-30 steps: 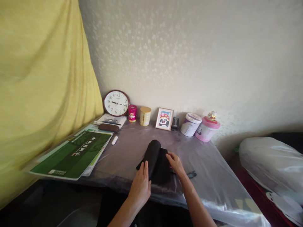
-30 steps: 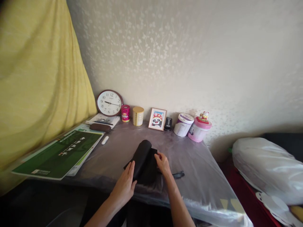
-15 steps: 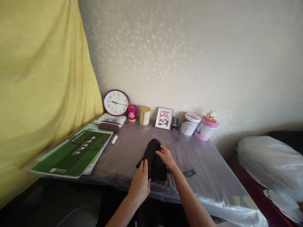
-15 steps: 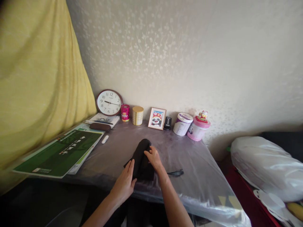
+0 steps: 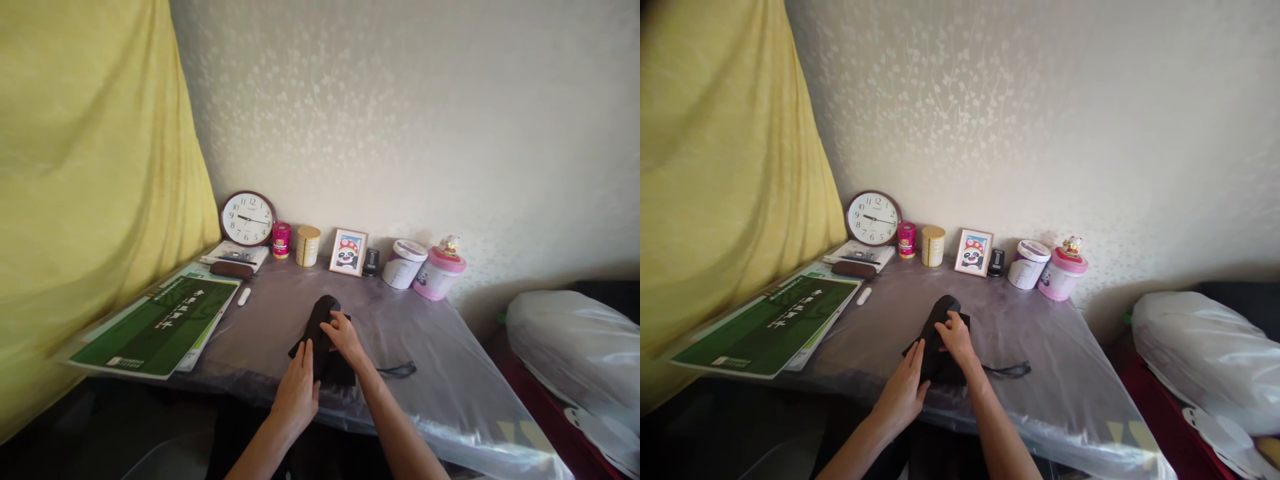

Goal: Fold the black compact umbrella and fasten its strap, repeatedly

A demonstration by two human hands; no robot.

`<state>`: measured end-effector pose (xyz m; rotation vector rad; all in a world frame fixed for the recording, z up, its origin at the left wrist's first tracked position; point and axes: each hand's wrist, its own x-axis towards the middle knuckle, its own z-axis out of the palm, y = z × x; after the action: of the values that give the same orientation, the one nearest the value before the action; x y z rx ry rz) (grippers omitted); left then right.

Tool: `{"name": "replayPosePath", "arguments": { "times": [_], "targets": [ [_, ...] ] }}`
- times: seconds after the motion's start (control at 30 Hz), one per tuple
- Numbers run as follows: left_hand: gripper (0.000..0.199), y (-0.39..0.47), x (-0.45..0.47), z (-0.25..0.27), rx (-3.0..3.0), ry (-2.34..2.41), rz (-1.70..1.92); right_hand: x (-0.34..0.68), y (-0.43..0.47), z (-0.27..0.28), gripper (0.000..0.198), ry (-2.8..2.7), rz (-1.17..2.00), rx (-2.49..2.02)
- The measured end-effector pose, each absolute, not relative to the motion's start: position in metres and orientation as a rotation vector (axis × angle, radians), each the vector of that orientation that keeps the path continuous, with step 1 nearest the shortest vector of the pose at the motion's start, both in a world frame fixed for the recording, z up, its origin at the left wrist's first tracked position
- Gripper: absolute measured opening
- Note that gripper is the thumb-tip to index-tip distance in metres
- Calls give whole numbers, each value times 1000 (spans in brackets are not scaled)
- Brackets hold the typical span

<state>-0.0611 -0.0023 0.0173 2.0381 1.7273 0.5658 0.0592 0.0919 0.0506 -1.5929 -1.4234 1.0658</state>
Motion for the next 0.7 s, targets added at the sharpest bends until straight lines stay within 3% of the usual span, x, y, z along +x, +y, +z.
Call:
{"name": "replayPosePath", "arguments": {
  "times": [0.23,0.33,0.57,0.7],
  "targets": [
    [79,-4,-65,16,2040,1696,680,42,87,51,29,-1618,1125,-1474],
    [83,-6,-67,16,2045,1678,765,38,87,50,21,-1757,1013,-1444],
    [70,-3,-69,13,2069,1761,615,39,81,49,22,-1847,964,-1331],
    [65,0,-70,5,2137,1774,638,45,68,48,21,-1958,593,-1155]
  ]
}}
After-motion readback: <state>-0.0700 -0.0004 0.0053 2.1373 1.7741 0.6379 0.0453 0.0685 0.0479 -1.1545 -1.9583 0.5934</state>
